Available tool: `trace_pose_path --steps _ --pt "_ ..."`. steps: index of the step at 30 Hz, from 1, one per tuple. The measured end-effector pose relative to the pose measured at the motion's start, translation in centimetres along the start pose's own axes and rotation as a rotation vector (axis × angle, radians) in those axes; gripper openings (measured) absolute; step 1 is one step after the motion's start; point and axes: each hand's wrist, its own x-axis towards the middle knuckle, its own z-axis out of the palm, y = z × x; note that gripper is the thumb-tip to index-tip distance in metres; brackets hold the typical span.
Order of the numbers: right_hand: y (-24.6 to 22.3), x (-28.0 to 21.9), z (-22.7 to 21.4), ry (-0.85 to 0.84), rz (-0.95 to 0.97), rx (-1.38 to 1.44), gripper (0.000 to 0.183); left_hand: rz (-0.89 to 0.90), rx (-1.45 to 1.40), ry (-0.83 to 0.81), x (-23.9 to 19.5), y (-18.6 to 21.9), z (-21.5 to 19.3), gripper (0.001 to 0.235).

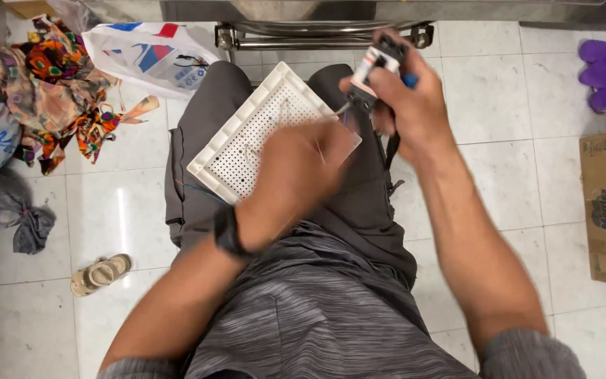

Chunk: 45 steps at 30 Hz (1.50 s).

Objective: The person sits with a white perforated tray on their lap and uses a screwdriver to tighten screws on a black electrical component. They repeatedly insert and secure wires into the component, then flip the tray to reveal a circuit board with a digital display.

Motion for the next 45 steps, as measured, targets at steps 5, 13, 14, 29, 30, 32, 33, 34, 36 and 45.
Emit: trace_pose_path --steps 5,13,14,29,30,32,33,34,36,45 --pt "-2.0 3.0 1.1 -0.100 -0.087 -0.343 0.070 -0.006 0.391 -0.016 0.0 -3.0 6.3 0.039" --pt "-0.9 3.1 0.7 0.211 0.103 -0.264 0.040 0.107 -0.074 0.053 0.8 -6.3 6.5 0.021" --pt "-0.4 2.9 0.5 0.161 0.124 -0.199 0.032 0.032 -0.151 0.067 0.3 -6.2 6.2 0.023" --pt "2.9 3.8 -1.4 -0.012 0.336 0.221 0.044 -0.135 -0.150 0.086 1.4 -4.2 4.7 0.027" --pt "3.0 3.7 -1.4 -0.028 0.317 0.237 0.043 -0.144 -0.136 0.080 1.5 -4.1 4.8 0.029" --pt "2.9 3.7 -1.4 -0.023 0.316 0.216 0.042 -0.160 -0.094 0.069 1.7 -4.0 4.9 0.028" --pt "2.9 3.7 -1.4 -0.017 0.313 0.196 0.042 -0.176 -0.050 0.057 1.9 -3.9 4.9 0.028" --pt "2.9 3.7 -1.5 -0.017 0.314 0.196 0.042 -0.177 -0.050 0.058 1.9 -3.9 4.9 0.028" --pt "2.8 3.7 -1.7 -0.056 0.274 0.183 0.038 -0.167 -0.030 0.065 2.0 -3.9 5.0 0.027" --pt "1.5 2.4 -0.4 0.028 0.189 -0.055 0.041 -0.273 0.033 -0.008 2.9 -3.3 4.7 0.029"
